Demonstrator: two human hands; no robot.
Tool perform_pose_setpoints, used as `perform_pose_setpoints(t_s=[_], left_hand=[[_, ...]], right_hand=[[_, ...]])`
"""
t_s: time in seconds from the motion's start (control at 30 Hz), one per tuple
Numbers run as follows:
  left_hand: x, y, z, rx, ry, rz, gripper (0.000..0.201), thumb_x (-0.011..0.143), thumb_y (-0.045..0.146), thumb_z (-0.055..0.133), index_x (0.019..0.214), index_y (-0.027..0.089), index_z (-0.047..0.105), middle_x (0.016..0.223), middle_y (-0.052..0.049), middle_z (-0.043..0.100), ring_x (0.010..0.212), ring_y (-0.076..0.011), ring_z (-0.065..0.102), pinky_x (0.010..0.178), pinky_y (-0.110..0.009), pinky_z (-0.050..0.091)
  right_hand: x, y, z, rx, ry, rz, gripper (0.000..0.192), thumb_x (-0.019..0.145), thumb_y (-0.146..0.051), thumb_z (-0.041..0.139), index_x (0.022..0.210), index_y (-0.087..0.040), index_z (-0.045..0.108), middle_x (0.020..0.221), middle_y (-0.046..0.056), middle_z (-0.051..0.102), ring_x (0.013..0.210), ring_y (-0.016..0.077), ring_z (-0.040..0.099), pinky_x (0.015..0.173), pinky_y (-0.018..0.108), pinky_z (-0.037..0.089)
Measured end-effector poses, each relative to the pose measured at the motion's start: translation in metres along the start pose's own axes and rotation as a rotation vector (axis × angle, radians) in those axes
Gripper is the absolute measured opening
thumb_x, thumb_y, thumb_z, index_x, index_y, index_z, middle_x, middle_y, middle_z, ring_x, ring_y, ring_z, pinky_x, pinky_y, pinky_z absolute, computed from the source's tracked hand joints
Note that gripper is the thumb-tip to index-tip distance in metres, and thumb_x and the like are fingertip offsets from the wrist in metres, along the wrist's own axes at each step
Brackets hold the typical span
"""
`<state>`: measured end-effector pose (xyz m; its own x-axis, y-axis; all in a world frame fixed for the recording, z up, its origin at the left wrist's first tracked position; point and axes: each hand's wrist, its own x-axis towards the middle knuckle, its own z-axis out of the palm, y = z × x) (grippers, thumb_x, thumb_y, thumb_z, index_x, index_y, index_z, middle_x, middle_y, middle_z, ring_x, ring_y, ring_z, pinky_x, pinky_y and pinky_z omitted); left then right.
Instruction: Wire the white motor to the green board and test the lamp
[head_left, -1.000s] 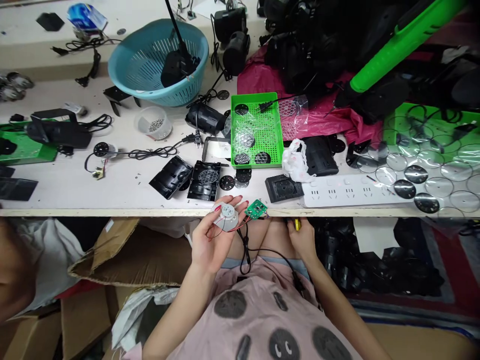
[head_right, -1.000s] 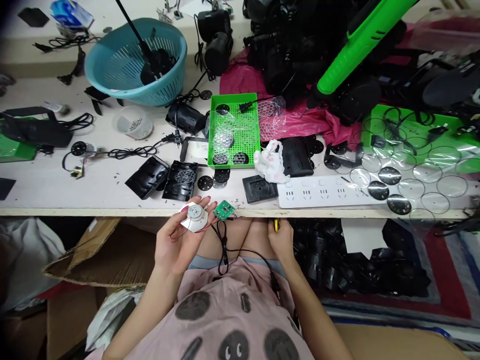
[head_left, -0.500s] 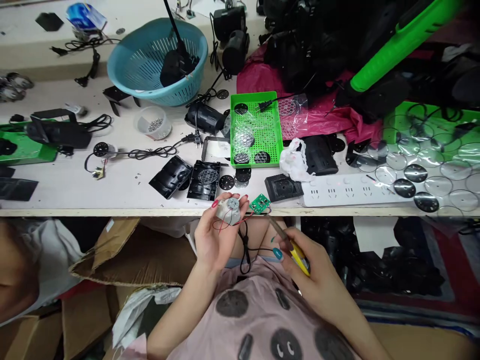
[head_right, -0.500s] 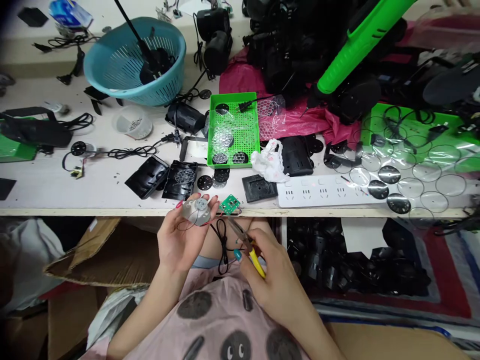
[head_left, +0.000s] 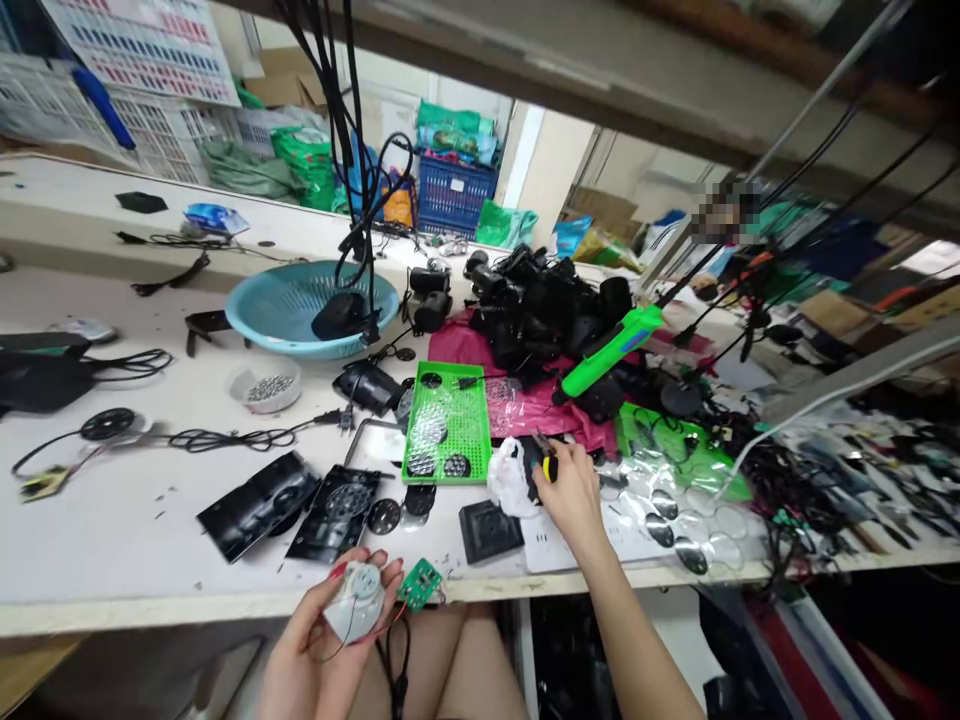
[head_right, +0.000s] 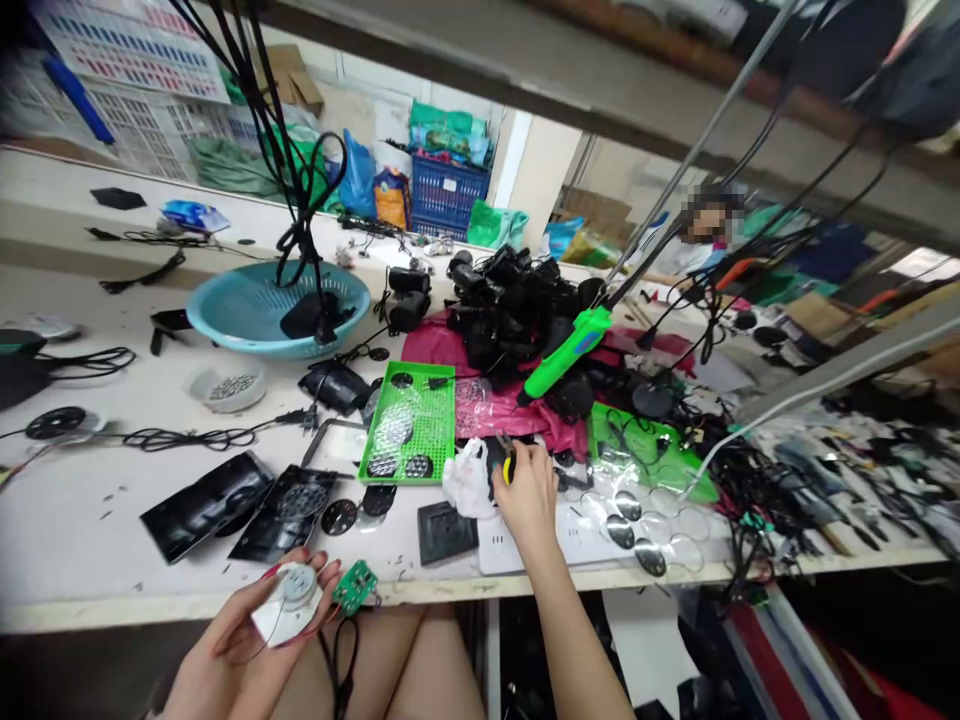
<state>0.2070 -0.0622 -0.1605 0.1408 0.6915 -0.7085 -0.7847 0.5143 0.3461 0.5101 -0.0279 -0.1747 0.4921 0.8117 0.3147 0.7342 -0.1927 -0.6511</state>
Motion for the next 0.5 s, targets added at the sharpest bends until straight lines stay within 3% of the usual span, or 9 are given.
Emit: perform_pose_setpoints(t_s=[0.1,0.17,0.23,0.3,0.37,0.43,0.5], left_hand=[[0.020,-0.003,-0.005,-0.003,-0.103,-0.052,0.023,0.081,0.012,0.065,0.099,0.027,0.069,0.066,0.000,0.070,0.067,-0.0216,0.072,0.070,-0.034,0.064],[0.023,-0.005,-0.004,0.001,-0.157,-0.043,0.019,0.083,0.017,0.068,0.098,0.028,0.069,0.067,0.002,0.068,0.063,-0.0187,0.070,0.066,-0.032,0.063],[0.018,-0.008,0.000,0.014,-0.185,-0.029,0.013,0.082,0.019,0.071,0.093,0.025,0.068,0.075,0.000,0.070,0.067,-0.0185,0.071,0.066,-0.030,0.062],[0.009,-0.011,0.006,0.026,-0.175,-0.010,0.011,0.082,0.018,0.072,0.091,0.021,0.068,0.082,-0.003,0.071,0.074,-0.0198,0.072,0.067,-0.029,0.062],[0.001,-0.014,0.012,0.029,-0.165,0.005,0.008,0.083,0.016,0.070,0.090,0.017,0.067,0.084,-0.005,0.071,0.075,-0.0199,0.072,0.066,-0.028,0.061],[-0.004,-0.019,0.015,0.012,-0.170,0.015,0.004,0.085,0.016,0.068,0.088,0.015,0.065,0.081,-0.005,0.069,0.072,-0.0188,0.070,0.064,-0.027,0.060],[-0.006,-0.024,0.017,-0.015,-0.176,0.028,0.005,0.087,0.018,0.065,0.087,0.014,0.064,0.078,-0.005,0.068,0.071,-0.0178,0.069,0.064,-0.026,0.059]], right_hand=[[0.024,0.004,-0.007,0.114,0.125,-0.007,0.059,0.077,-0.047,0.066,0.127,-0.016,0.056,0.118,0.017,0.055,0.117,0.0344,0.052,0.106,0.056,0.039],[0.050,-0.001,-0.020,0.225,0.227,-0.011,0.073,0.084,-0.055,0.059,0.143,-0.017,0.039,0.137,0.020,0.044,0.130,0.0315,0.045,0.110,0.052,0.037],[0.083,-0.010,-0.038,0.347,0.270,-0.020,0.072,0.089,-0.057,0.050,0.149,-0.021,0.028,0.146,0.018,0.040,0.135,0.0277,0.042,0.107,0.048,0.041],[0.111,-0.020,-0.052,0.458,0.215,-0.032,0.059,0.088,-0.057,0.047,0.135,-0.022,0.045,0.126,0.012,0.057,0.119,0.0243,0.057,0.094,0.042,0.050],[0.122,-0.032,-0.057,0.513,0.162,-0.021,0.052,0.075,-0.057,0.063,0.109,-0.017,0.059,0.099,0.008,0.063,0.094,0.0223,0.063,0.083,0.038,0.054],[0.108,-0.048,-0.054,0.591,0.182,-0.014,0.045,0.065,-0.049,0.076,0.091,-0.016,0.060,0.088,0.004,0.059,0.080,0.0182,0.058,0.078,0.035,0.053],[0.071,-0.067,-0.049,0.775,0.263,-0.007,0.035,0.065,-0.039,0.076,0.086,-0.019,0.057,0.087,0.002,0.053,0.074,0.0155,0.053,0.075,0.035,0.052]])
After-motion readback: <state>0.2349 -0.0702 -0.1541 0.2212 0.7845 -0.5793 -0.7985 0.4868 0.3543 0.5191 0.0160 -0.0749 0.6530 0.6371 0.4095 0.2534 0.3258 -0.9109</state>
